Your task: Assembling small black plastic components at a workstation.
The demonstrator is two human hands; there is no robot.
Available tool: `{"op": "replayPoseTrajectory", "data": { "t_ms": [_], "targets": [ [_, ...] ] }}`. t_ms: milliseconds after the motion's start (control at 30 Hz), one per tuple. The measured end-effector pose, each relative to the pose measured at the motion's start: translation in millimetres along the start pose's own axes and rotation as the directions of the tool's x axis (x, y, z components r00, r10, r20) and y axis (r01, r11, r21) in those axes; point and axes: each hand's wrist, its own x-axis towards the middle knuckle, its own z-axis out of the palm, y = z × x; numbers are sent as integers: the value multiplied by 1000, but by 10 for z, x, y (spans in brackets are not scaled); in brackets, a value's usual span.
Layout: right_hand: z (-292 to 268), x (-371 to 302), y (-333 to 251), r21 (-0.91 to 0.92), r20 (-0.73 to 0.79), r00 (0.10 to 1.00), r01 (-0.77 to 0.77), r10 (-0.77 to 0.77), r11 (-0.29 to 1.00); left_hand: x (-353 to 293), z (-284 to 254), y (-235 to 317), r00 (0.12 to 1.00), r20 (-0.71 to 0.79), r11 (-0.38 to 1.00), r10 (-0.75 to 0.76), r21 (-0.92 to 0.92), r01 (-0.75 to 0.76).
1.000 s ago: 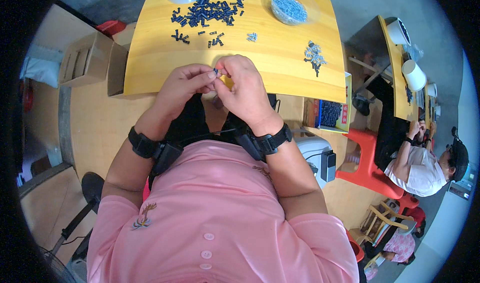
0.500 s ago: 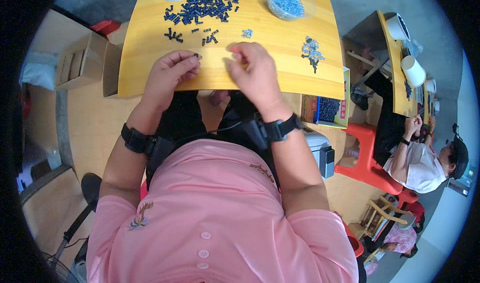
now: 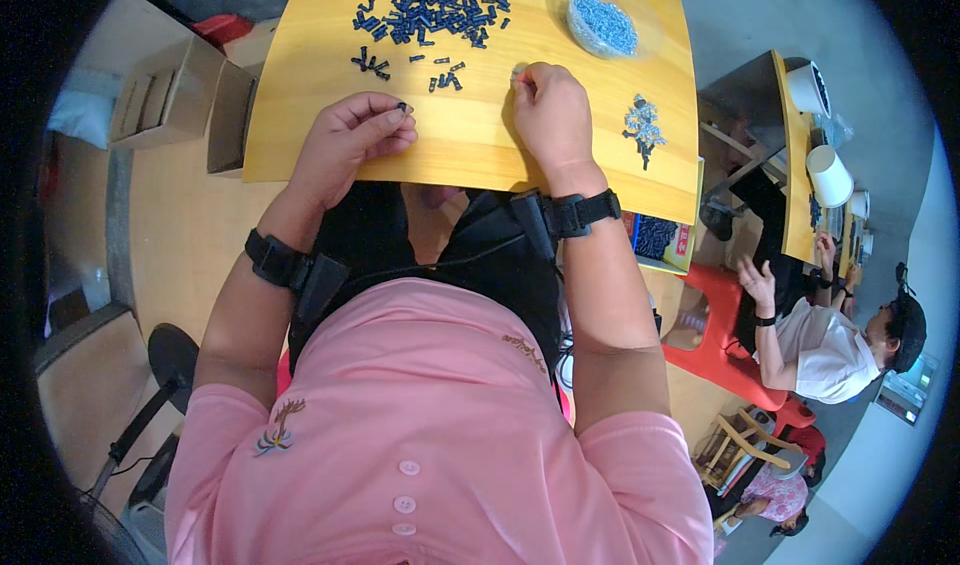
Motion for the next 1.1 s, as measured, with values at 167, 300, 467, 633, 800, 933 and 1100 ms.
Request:
{"op": "replayPoseTrajectory", "data": {
  "t_ms": [167,300,467,633,800,933,1100],
  "targets": [
    [18,2,1,-32,-21,999,46,-46,998,-7,5,2,1000,-15,1000,-16,-14,15],
    [-3,-57,-21,-5,-30,998,49,-49,999,-6,-11,-8,1000,-7,1000,-13,-13,13],
    [-37,-76,-6,-24,-10,1000,20,-20,1000,-9,-13,-24,1000,-3,1000,10,-13,-10],
    [-79,-112,-14,-16,-3,1000,21,-21,1000,-9,-14,-28,1000,10,1000,23,-15,-23],
    [-101,-104,-83,77,-23,992,125,-123,989,-15,-12,-39,1000,-1,1000,30,-5,-30],
    [-36,-70,-44,73,-22,983,185,-184,980,-19,-1,-31,999,-3,999,34,-18,-35],
    [-11,-35,-63,-27,-4,976,217,-217,976,-22,3,-30,999,-11,999,34,-1,-34]
  ]
}}
